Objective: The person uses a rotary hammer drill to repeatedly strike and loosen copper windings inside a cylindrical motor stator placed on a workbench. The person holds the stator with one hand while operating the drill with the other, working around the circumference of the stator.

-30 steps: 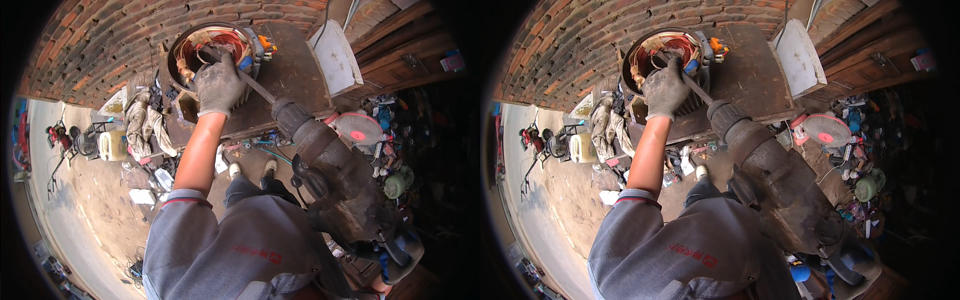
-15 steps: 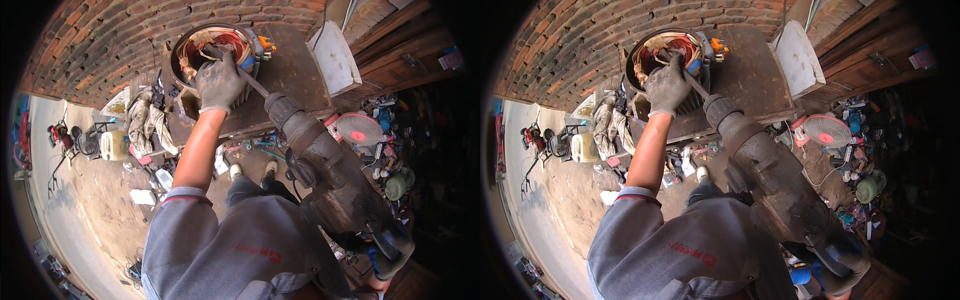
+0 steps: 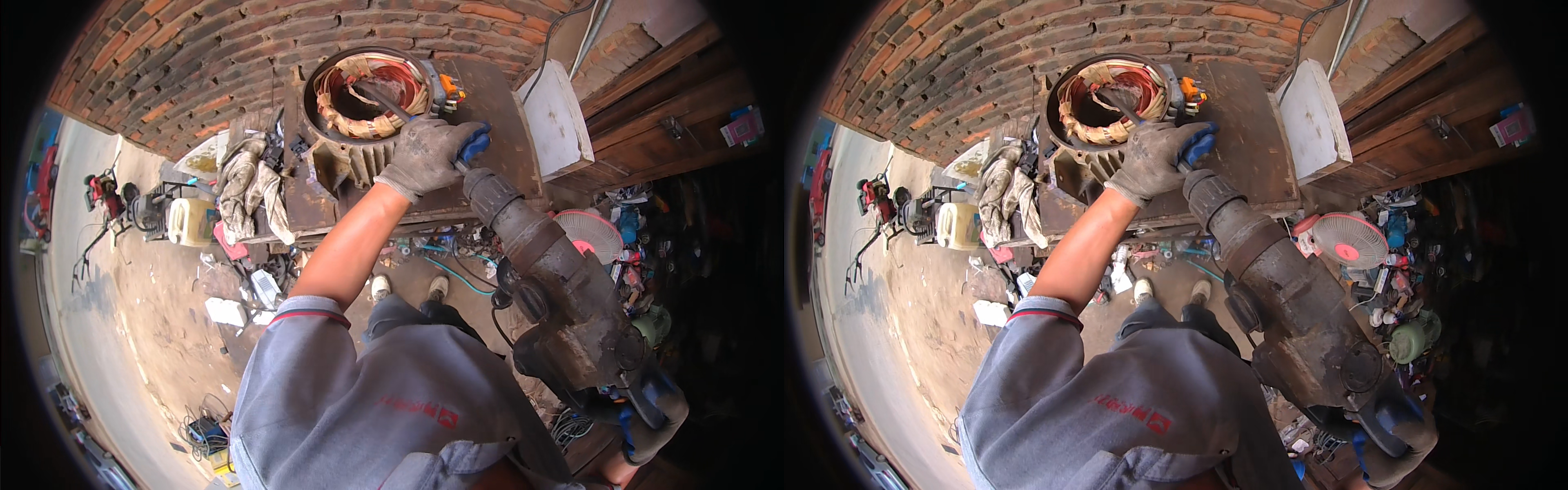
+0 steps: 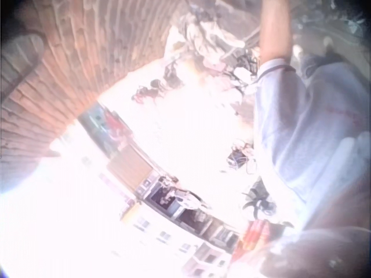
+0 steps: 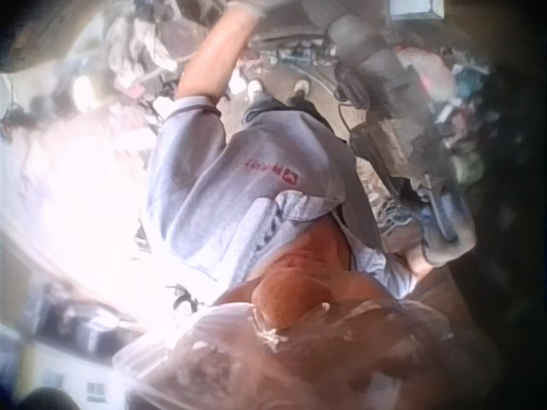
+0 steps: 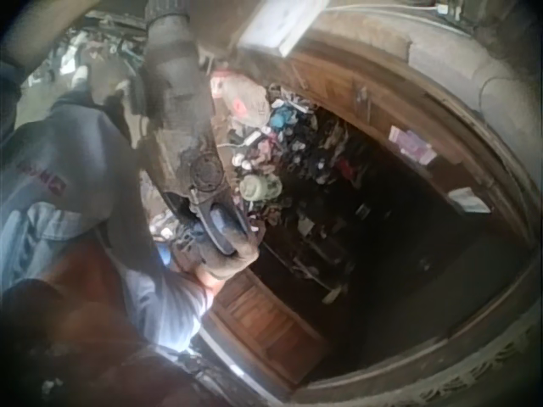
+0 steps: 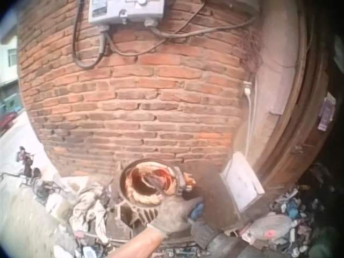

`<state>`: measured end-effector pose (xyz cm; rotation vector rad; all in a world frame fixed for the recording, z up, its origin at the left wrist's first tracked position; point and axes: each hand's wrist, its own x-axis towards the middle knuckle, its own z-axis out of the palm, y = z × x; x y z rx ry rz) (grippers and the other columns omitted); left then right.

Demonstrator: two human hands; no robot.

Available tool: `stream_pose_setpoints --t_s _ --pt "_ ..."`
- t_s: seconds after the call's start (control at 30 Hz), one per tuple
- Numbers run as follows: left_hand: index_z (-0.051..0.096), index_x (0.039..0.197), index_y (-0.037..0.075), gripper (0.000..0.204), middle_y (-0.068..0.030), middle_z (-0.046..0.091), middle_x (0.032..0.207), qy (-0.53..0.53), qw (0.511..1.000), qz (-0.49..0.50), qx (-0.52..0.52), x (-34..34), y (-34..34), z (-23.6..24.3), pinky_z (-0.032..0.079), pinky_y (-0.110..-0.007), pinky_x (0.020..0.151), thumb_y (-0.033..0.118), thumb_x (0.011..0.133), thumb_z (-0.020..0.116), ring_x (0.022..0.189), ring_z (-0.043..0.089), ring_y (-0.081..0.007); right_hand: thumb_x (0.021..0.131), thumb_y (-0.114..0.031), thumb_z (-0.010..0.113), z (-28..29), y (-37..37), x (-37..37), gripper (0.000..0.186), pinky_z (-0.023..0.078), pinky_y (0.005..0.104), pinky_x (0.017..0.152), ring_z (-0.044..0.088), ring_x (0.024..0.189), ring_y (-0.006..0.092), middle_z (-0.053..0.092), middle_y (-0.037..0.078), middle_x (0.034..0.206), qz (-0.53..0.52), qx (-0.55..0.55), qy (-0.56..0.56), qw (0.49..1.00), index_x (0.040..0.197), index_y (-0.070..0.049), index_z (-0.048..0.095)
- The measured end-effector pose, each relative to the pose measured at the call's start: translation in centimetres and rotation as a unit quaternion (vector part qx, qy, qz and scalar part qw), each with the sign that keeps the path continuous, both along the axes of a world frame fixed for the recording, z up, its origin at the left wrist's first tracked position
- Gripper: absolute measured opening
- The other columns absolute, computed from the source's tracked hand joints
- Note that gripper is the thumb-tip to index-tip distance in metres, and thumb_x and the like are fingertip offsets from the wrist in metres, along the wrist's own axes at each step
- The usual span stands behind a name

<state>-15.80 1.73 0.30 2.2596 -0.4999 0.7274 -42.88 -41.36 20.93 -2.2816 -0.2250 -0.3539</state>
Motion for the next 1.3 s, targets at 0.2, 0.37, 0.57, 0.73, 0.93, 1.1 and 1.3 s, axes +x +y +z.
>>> stream_pose_setpoints --t_s 0.2,0.37,0.57,0.73,0.93,1.1,1.3 --pt "0.076 0.119 0.010 0.041 -0.0143 0.075 0.090 -0.064 0.996 0.042 -0.041 -0.1 -0.6 -1.0 0.055 -0.044 0.075 0.032 0.085 0.083 0.080 0.072 -0.0347 0.072 0.000 0.063 2.0 -2.5 1.1 0.033 0.058 0.0401 0.085 0.071 0.094 0.0258 0.071 0.019 0.107 -0.016 -0.088 0.017 0.996 0.104 -0.001 0.067" --pt "0.072 0.125 0.012 0.052 -0.0144 0.072 0.098 -0.063 0.995 0.063 -0.044 0.5 -0.2 -1.7 0.051 -0.046 0.089 0.038 0.081 0.083 0.093 0.068 -0.0350 0.072 0.005 0.067 2.6 -0.8 3.4 0.031 0.058 0.0423 0.087 0.071 0.102 0.0276 0.070 0.020 0.109 0.074 -0.058 0.076 0.993 0.102 -0.003 0.067" --pt "0.061 0.139 0.013 0.071 -0.0193 0.066 0.120 0.062 0.921 0.327 0.201 0.2 4.8 -1.5 0.038 -0.055 0.112 0.052 0.083 0.078 0.117 0.062 -0.0381 0.074 0.001 0.066 3.4 -2.4 3.8 0.029 0.057 0.0396 0.089 0.070 0.104 0.0274 0.070 0.021 0.112 -0.039 -0.091 0.113 0.989 0.103 0.003 0.066" --pt "0.064 0.141 0.018 0.061 -0.0207 0.069 0.129 0.297 0.918 0.193 0.178 0.9 11.1 2.0 0.043 -0.050 0.112 0.049 0.090 0.074 0.126 0.063 -0.0378 0.069 -0.008 0.068 3.0 -2.7 4.8 0.025 0.058 0.0401 0.083 0.071 0.097 0.0303 0.070 0.021 0.109 0.014 -0.084 0.015 0.996 0.092 -0.001 0.066" --pt "0.078 0.118 0.024 0.034 -0.0150 0.078 0.109 0.182 0.851 0.216 0.443 6.1 14.9 0.4 0.058 -0.046 0.090 0.044 0.093 0.068 0.106 0.074 -0.0318 0.082 -0.011 0.057 3.9 -3.5 6.4 0.039 0.057 0.0346 0.078 0.069 0.087 0.0232 0.070 0.012 0.102 -0.089 0.081 0.003 0.993 0.115 0.008 0.067" --pt "0.082 0.111 0.024 0.033 -0.0143 0.078 0.104 0.188 0.822 0.130 0.521 11.2 17.2 -3.5 0.059 -0.045 0.087 0.045 0.091 0.066 0.097 0.075 -0.0324 0.078 -0.015 0.057 5.2 -8.1 4.1 0.046 0.056 0.0353 0.065 0.068 0.074 0.0233 0.068 0.016 0.098 -0.112 0.008 0.009 0.994 0.117 0.007 0.065" --pt "0.081 0.109 0.010 0.033 -0.0209 0.076 0.105 0.270 0.870 0.142 0.386 9.5 18.2 -1.4 0.056 -0.047 0.091 0.035 0.092 0.067 0.104 0.073 -0.0381 0.074 -0.014 0.061 4.1 -11.8 3.2 0.048 0.056 0.0349 0.065 0.068 0.075 0.0230 0.067 0.016 0.103 -0.152 -0.004 -0.016 0.988 0.118 0.006 0.064"
